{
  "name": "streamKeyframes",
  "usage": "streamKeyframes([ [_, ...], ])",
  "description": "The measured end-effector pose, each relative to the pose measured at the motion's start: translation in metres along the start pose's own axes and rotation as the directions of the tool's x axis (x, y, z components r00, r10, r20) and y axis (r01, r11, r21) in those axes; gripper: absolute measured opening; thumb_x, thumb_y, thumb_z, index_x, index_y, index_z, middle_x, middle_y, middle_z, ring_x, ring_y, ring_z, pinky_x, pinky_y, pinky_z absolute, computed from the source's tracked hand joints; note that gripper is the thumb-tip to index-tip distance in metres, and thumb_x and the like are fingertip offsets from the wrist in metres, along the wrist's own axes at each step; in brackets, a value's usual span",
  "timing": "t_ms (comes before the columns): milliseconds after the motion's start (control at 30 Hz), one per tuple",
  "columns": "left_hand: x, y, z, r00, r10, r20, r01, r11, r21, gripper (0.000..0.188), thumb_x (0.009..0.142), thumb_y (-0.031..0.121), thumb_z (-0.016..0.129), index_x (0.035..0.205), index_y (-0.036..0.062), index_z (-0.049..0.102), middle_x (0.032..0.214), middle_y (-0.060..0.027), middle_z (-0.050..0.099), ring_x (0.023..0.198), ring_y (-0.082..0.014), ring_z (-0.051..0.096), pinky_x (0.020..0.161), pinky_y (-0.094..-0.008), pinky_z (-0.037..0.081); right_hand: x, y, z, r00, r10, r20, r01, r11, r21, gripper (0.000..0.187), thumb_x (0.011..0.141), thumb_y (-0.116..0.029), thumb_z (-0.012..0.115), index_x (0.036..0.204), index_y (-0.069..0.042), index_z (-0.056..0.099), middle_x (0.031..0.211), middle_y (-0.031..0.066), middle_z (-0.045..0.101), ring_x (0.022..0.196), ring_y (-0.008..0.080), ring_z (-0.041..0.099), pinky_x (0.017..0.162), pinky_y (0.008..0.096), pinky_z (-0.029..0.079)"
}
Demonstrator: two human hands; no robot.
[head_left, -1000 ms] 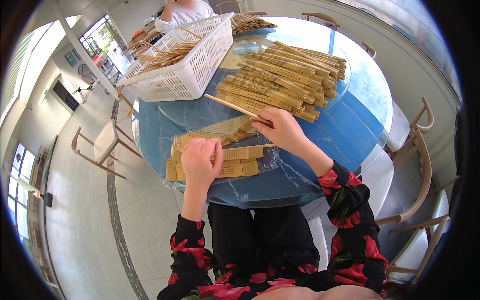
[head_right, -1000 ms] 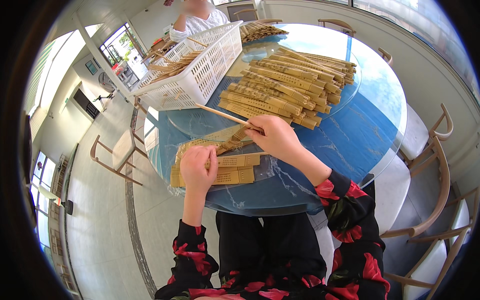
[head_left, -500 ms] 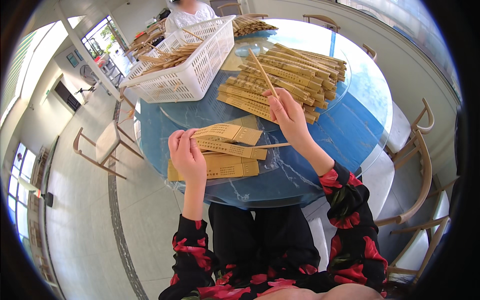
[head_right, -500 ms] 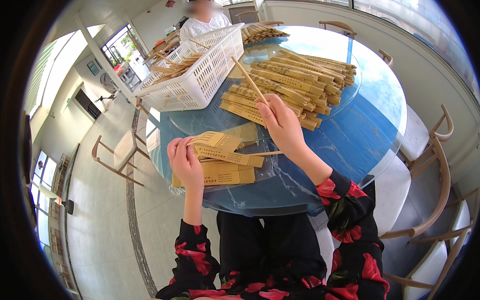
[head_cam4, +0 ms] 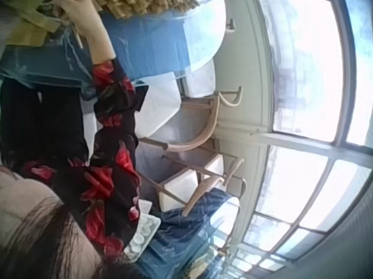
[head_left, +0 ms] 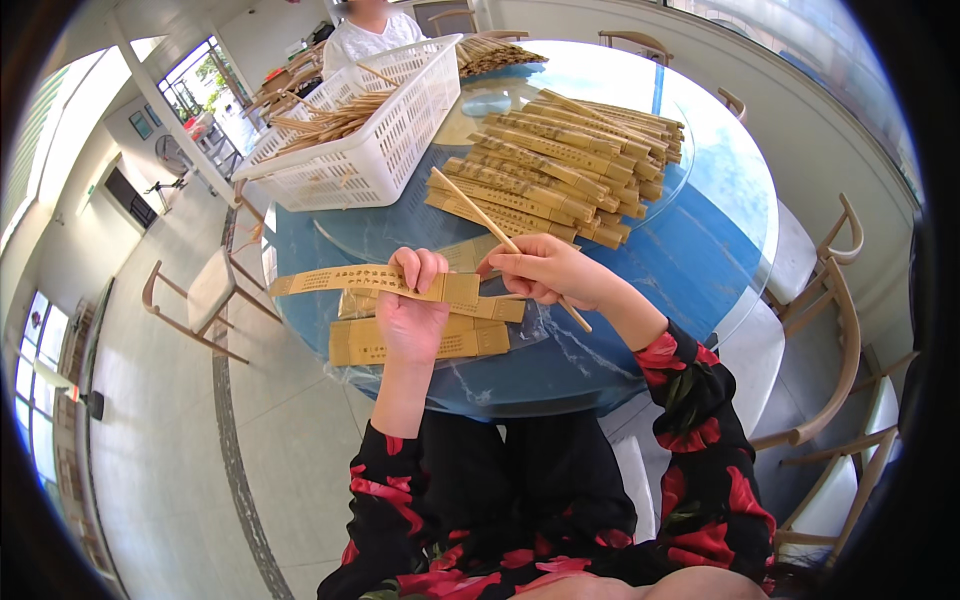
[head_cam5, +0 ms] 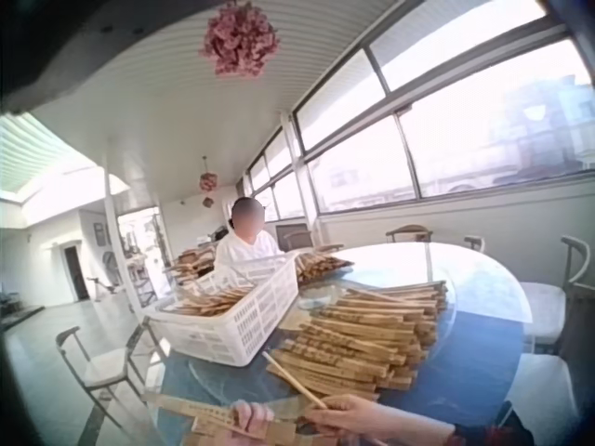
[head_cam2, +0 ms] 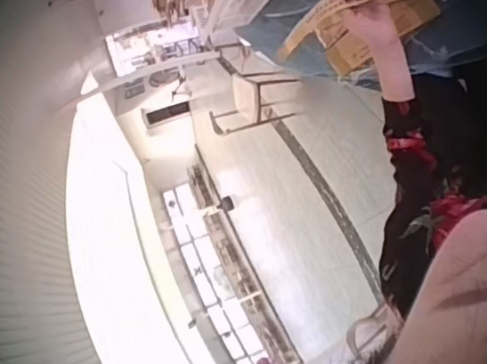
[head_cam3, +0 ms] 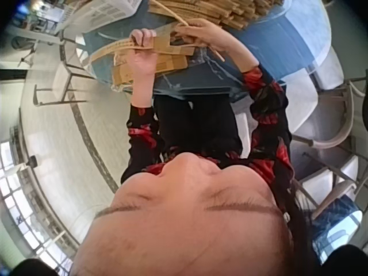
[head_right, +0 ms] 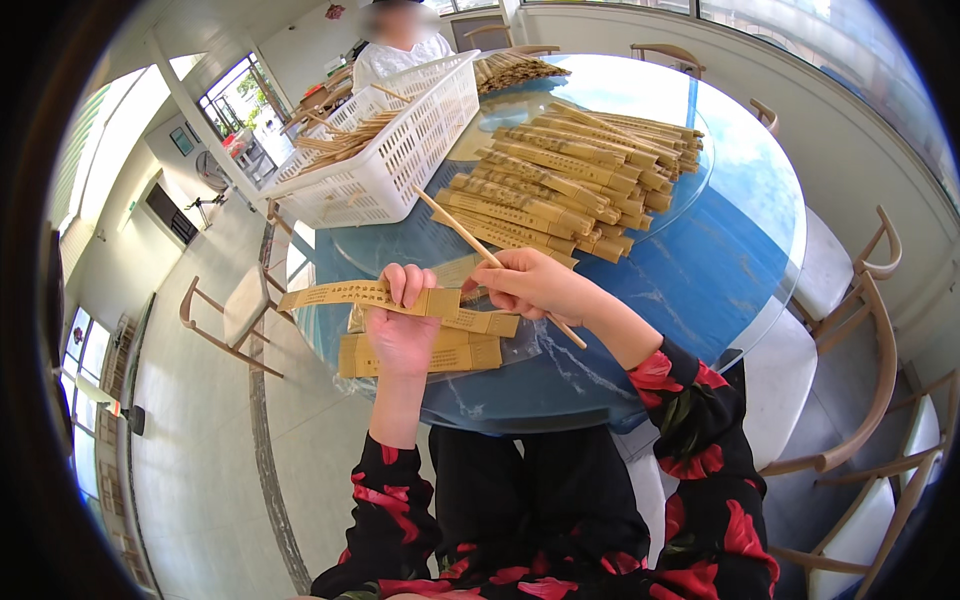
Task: The person inserts wooden sticks into small paper sleeves at a round table. They repeatedly pick up sticks from a white basket, slide them into sleeves, and place the completed units on a growing stack. Another person is visible across the table performing similar actions.
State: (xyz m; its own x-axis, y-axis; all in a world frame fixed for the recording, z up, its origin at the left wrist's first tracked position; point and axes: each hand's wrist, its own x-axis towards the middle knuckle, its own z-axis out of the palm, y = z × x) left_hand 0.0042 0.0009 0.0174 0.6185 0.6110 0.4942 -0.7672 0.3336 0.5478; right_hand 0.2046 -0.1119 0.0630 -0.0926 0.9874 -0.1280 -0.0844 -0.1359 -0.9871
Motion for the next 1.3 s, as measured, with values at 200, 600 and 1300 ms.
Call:
streamKeyframes([
  [200, -0.007, -0.01, 0.003, 1.0, -0.018, -0.004, 0.018, 0.998, 0.059, 0.026, 0.102, 0.023, 0.05, 0.082, 0.0121, 0.037, 0.08, -0.001, 0.036, 0.079, -0.0158, 0.035, 0.077, -0.0284, 0.036, 0.002, 0.016, 0.002, 0.996, 0.033, 0.084, -0.037, 0.998, 0.047, 0.029, 0.106, -0.033, 0.059, 0.108, -0.005, 0.064, 0.073, -0.0019, 0.052, 0.051, 0.0009, 0.029, 0.042, 0.0214, 0.018],
  [600, -0.014, -0.012, 0.005, 0.999, 0.014, -0.047, -0.003, 0.974, 0.228, 0.017, 0.101, 0.018, 0.053, 0.089, 0.0107, 0.043, 0.087, -0.0016, 0.041, 0.087, -0.0156, 0.041, 0.081, -0.028, 0.04, 0.004, 0.018, 0.006, 0.998, -0.053, -0.035, 0.05, 0.996, -0.074, 0.014, 0.1, -0.019, 0.066, 0.098, -0.006, 0.062, 0.072, -0.0031, 0.054, 0.056, 0.0011, 0.04, 0.047, 0.0192, 0.025],
  [1300, -0.017, -0.012, -0.009, 0.842, 0.312, -0.44, -0.081, 0.88, 0.469, 0.006, 0.101, 0.01, 0.068, 0.105, 0.0104, 0.063, 0.092, 0.0015, 0.066, 0.068, -0.0076, 0.058, 0.065, -0.0237, 0.052, 0.004, 0.013, -0.001, 0.994, -0.1, -0.036, 0.095, 0.987, -0.132, 0.037, 0.093, -0.005, 0.047, 0.126, 0.005, 0.061, 0.092, 0.0085, 0.068, 0.06, 0.0015, 0.042, 0.051, 0.018, 0.031],
])
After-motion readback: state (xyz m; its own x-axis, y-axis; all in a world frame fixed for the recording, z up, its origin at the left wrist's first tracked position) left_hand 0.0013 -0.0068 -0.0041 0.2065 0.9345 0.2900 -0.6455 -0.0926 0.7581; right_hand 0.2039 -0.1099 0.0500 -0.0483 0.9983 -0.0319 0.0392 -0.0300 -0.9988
